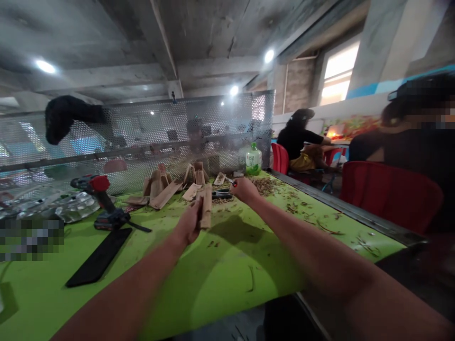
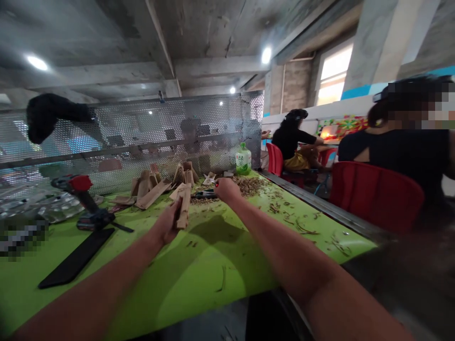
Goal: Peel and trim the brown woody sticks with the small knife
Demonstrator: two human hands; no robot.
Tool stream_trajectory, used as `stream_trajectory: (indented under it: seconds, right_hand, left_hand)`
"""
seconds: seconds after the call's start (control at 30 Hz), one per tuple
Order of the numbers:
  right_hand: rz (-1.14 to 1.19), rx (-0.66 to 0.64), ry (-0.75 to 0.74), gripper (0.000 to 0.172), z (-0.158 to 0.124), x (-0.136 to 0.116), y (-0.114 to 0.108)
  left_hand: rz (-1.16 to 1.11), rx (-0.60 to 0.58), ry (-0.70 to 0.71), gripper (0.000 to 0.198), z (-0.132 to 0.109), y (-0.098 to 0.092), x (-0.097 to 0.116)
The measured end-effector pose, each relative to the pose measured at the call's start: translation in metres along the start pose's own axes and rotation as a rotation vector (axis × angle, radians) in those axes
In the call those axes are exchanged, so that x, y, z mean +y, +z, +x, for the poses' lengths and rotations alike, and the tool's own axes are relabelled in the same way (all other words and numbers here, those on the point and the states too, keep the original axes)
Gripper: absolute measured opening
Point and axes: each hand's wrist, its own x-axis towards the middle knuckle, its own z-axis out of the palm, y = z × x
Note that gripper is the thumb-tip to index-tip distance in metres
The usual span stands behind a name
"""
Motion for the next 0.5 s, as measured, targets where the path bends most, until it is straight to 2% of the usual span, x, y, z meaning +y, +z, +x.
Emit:
stream_trajectory:
  seconds: [0.07, 0.17, 0.37, 0.5]
  right_hand:
    - [-0.027, -0.013, -0.111, 0.027, -0.010, -0.018, 0.004]
    - [-0.082, -0.029, -0.221, 0.027, -0.023, -0.033, 0.004]
    - [-0.148, -0.034, -0.322, 0.025, -0.034, -0.041, 0.003]
    - [-0.196, -0.049, -0.366, 0.023, -0.039, -0.048, 0.004]
  left_hand:
    - [-0.022, 0.037, -0.001, 0.022, 0.011, -0.007, 0.002]
    - [-0.037, 0.056, 0.013, 0.024, 0.016, -0.009, 0.003]
    - [-0.056, 0.050, 0.028, 0.022, 0.010, -0.002, 0.003]
    - [-0.073, 0.010, 0.037, 0.019, 0.016, -0.004, 0.001]
